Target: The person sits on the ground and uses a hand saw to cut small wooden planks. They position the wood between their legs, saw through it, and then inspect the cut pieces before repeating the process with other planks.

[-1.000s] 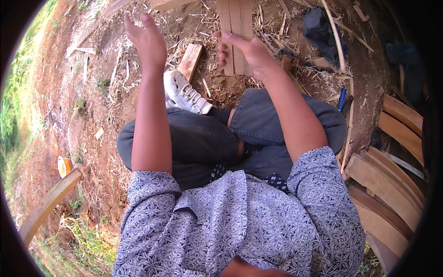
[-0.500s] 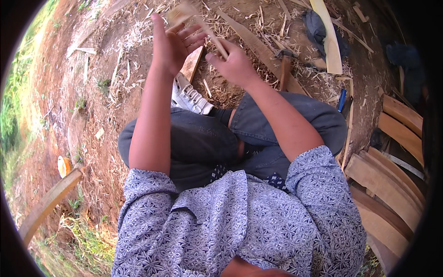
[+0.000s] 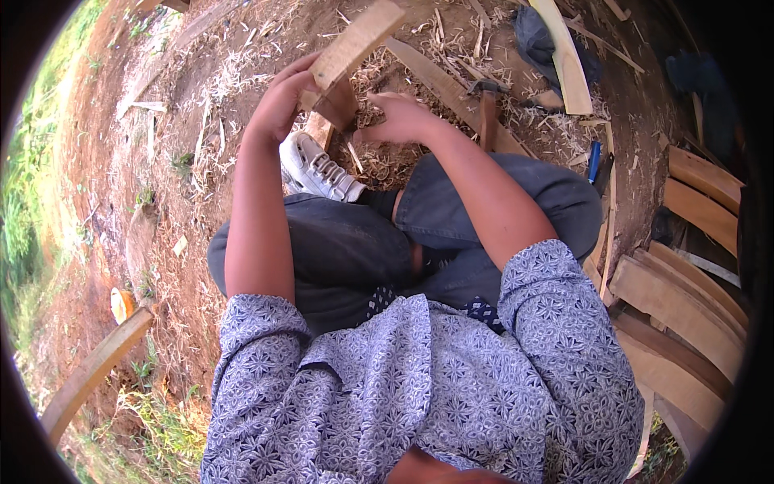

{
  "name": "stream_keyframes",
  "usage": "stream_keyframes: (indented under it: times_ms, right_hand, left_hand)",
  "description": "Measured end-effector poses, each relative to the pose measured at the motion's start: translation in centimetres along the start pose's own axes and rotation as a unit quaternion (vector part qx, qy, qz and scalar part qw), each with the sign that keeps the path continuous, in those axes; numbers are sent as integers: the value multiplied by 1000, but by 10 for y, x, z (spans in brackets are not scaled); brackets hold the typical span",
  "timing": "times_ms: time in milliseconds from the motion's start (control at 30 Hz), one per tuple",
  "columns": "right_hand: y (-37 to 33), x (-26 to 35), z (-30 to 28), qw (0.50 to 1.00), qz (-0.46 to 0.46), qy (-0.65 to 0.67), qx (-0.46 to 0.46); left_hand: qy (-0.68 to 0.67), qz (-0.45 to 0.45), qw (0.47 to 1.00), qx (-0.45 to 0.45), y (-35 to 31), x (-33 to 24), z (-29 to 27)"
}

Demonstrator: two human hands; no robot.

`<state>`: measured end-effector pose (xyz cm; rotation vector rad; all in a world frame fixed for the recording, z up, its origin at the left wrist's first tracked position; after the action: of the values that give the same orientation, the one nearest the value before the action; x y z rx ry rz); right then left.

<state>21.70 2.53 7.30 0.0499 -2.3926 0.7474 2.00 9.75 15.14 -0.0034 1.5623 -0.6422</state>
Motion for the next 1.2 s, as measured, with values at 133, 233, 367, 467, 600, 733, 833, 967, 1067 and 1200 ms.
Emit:
stream_keyframes:
  times_ms: [133,233,367,467,600,733,833,967,1067,1200]
  right_hand:
    - [-7,-4,-6,997,1,68,40]
    - [-28,-9,-30,986,1,164,24]
    - [-108,1,-113,958,-29,263,-110]
    - [-187,-29,-173,886,-85,332,-311]
    - [-286,-146,-171,800,35,363,-477]
    - [-437,-380,-31,782,235,350,-460]
    - [-417,-352,65,827,418,-6,-377]
    - [-432,-312,112,809,403,17,-428]
    - [-426,-295,104,796,430,35,-424]
    - [-410,-228,62,798,491,46,-346]
  left_hand:
    - [51,-22,998,-12,-6,-14,7]
    - [187,26,981,-40,-2,-15,-8]
    - [195,51,978,-54,-6,-8,-12]
    - [162,46,985,-42,-1,2,-15]
    - [293,154,940,-77,-5,2,-8]
    - [407,223,886,-16,4,-19,71]
    - [363,189,911,-43,-3,-4,21]
    - [226,145,963,-18,-2,10,13]
    - [261,159,952,15,4,12,8]
    - [334,207,919,-25,10,22,2]
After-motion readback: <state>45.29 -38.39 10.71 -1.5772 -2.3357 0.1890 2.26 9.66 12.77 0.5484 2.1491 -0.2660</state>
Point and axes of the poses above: each hand's wrist, its own y-axis towards the middle knuckle, its own z-axis out of the palm, x = y × z, the point moved 3 cm from there along y, towards the middle knuckle, and after that the axes turned 3 degrees about y, right-handed, at the moved point
